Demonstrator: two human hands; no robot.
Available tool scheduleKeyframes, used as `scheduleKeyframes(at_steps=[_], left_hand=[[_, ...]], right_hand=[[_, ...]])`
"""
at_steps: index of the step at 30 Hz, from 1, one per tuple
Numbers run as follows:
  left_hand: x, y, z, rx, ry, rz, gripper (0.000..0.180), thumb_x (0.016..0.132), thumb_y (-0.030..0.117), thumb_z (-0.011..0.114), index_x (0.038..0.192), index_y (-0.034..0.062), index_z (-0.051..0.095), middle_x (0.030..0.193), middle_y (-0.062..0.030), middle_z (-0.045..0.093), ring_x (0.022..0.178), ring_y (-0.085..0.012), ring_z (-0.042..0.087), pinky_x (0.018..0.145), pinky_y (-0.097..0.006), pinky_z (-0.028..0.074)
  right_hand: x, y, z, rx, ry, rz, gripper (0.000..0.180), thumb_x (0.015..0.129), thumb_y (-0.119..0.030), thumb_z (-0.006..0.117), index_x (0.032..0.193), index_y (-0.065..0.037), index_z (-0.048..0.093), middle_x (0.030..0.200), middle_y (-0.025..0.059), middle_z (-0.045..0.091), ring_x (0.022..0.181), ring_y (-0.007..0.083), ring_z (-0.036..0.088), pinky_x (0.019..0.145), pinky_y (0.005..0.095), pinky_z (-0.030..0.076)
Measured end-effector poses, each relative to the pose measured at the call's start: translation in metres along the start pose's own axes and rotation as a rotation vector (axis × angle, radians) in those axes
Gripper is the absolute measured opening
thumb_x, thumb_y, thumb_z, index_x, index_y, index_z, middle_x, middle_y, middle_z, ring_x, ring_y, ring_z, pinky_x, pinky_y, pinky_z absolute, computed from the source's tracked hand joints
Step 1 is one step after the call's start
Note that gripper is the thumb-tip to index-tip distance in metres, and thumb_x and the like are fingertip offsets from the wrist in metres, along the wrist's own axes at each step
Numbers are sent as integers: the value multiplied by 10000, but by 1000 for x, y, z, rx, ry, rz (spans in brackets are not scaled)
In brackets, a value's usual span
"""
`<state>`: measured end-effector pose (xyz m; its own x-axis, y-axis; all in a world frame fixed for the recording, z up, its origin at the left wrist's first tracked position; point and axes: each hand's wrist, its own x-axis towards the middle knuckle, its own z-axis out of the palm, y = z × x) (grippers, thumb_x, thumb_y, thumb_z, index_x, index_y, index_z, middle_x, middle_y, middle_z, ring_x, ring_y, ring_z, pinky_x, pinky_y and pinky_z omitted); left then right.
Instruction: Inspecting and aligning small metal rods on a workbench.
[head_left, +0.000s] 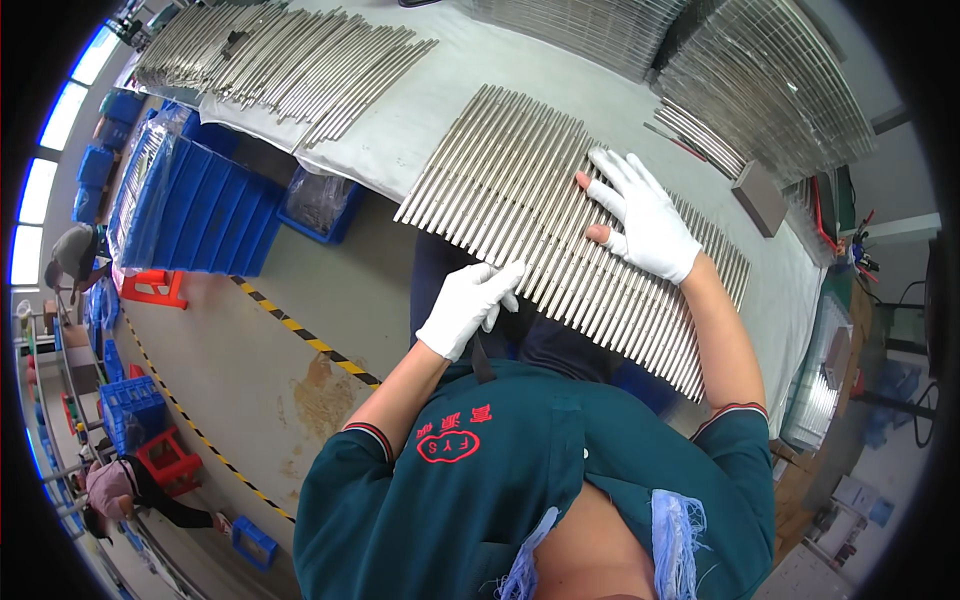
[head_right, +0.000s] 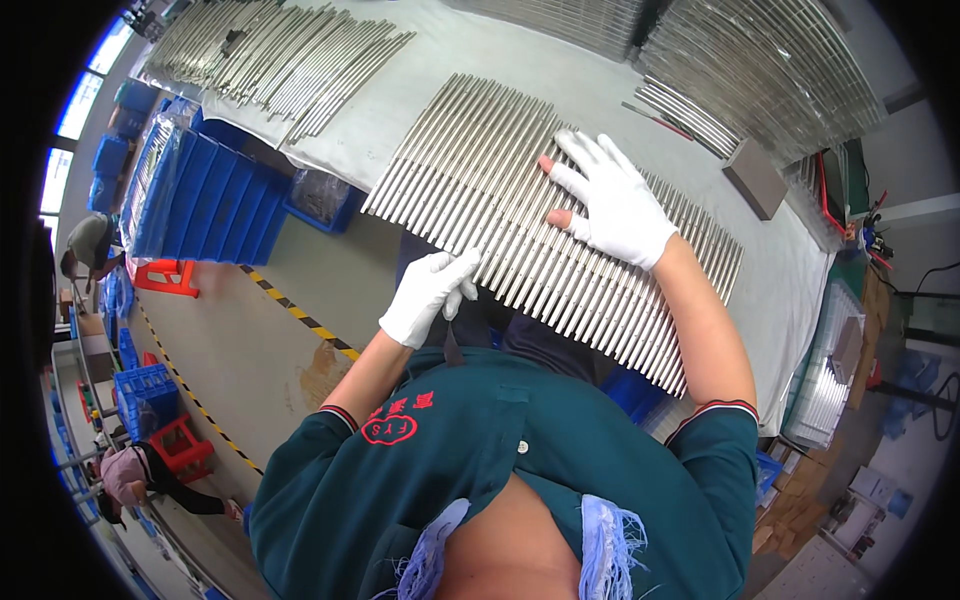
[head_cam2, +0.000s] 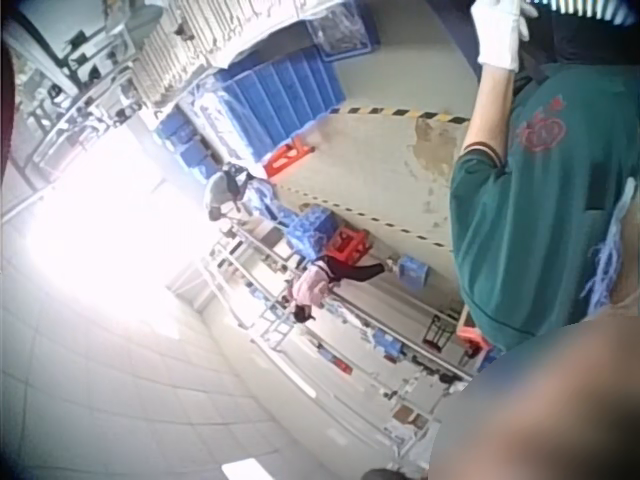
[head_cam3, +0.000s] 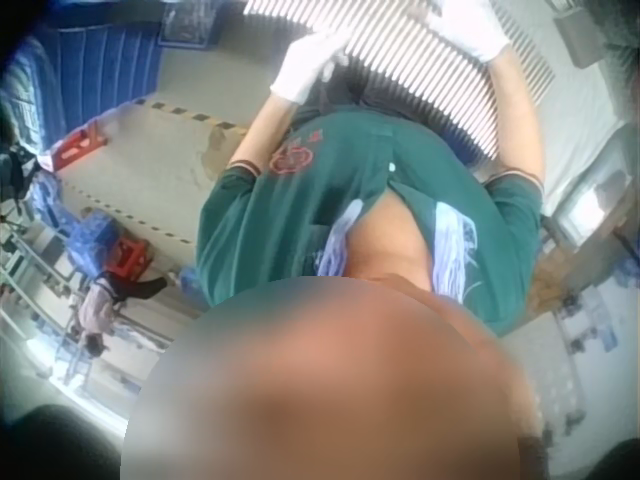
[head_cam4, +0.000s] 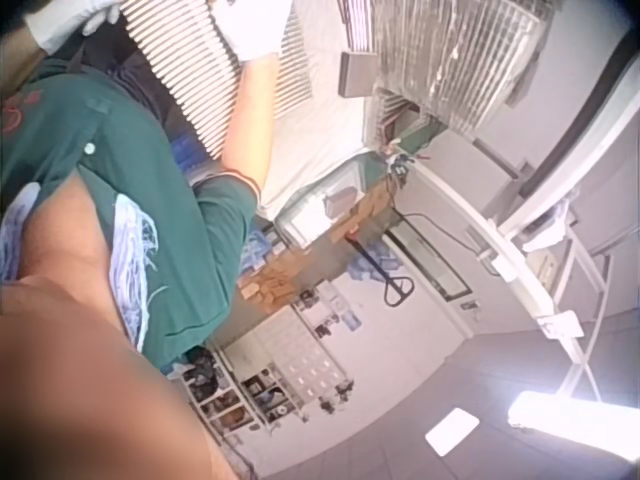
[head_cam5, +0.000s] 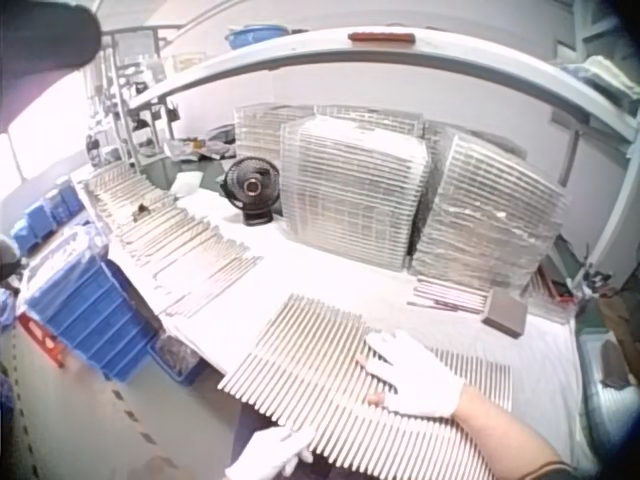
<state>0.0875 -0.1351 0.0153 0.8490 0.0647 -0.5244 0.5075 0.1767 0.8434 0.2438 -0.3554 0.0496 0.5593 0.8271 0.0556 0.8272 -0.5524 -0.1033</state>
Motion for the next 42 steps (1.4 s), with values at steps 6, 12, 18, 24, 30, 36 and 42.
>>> scheduleKeyframes(at_steps=[6,12,18,24,30,36,42], left_hand=[[-1,4,4,9,13,-38,336,874,327,695,795,20,583,628,-47,600,414,-52,452,408,-187,358],[3,-4,5,-11,62,49,360,863,353,700,790,17,594,617,-22,563,429,-54,446,410,-203,360],[10,-2,5,-148,74,11,346,864,335,706,755,42,558,597,0,513,415,-49,428,406,-195,355],[-2,-1,1,-100,73,17,369,853,360,715,769,34,562,608,-7,524,428,-48,441,412,-194,362],[8,1,-4,-60,98,14,339,853,345,716,752,59,567,588,10,504,426,-48,422,414,-197,350],[14,1,-4,-191,42,41,318,852,327,717,698,99,560,535,41,449,404,-43,369,392,-205,295],[4,3,-10,-85,110,-1,338,870,329,699,703,68,563,574,-12,544,388,-54,410,383,-203,321]], right_hand=[[-1,5,5,6,15,-22,704,894,-606,419,1431,-151,404,1496,198,309,1398,335,276,1175,435,156],[0,1,2,8,14,-10,697,896,-601,425,1429,-153,409,1496,200,308,1392,343,283,1174,438,157],[0,4,3,20,5,-19,698,895,-601,427,1429,-152,410,1496,204,305,1395,344,277,1174,439,155],[0,2,1,29,8,-20,689,896,-590,437,1424,-148,416,1494,205,307,1393,346,280,1174,441,159],[0,4,2,30,13,-30,690,895,-590,437,1422,-144,419,1491,206,312,1392,347,279,1173,439,161],[0,0,-1,22,2,-9,684,897,-587,437,1422,-149,421,1489,206,317,1391,347,282,1173,437,162],[0,1,0,24,7,-15,679,897,-582,440,1423,-154,420,1490,203,317,1394,343,279,1175,437,160]])
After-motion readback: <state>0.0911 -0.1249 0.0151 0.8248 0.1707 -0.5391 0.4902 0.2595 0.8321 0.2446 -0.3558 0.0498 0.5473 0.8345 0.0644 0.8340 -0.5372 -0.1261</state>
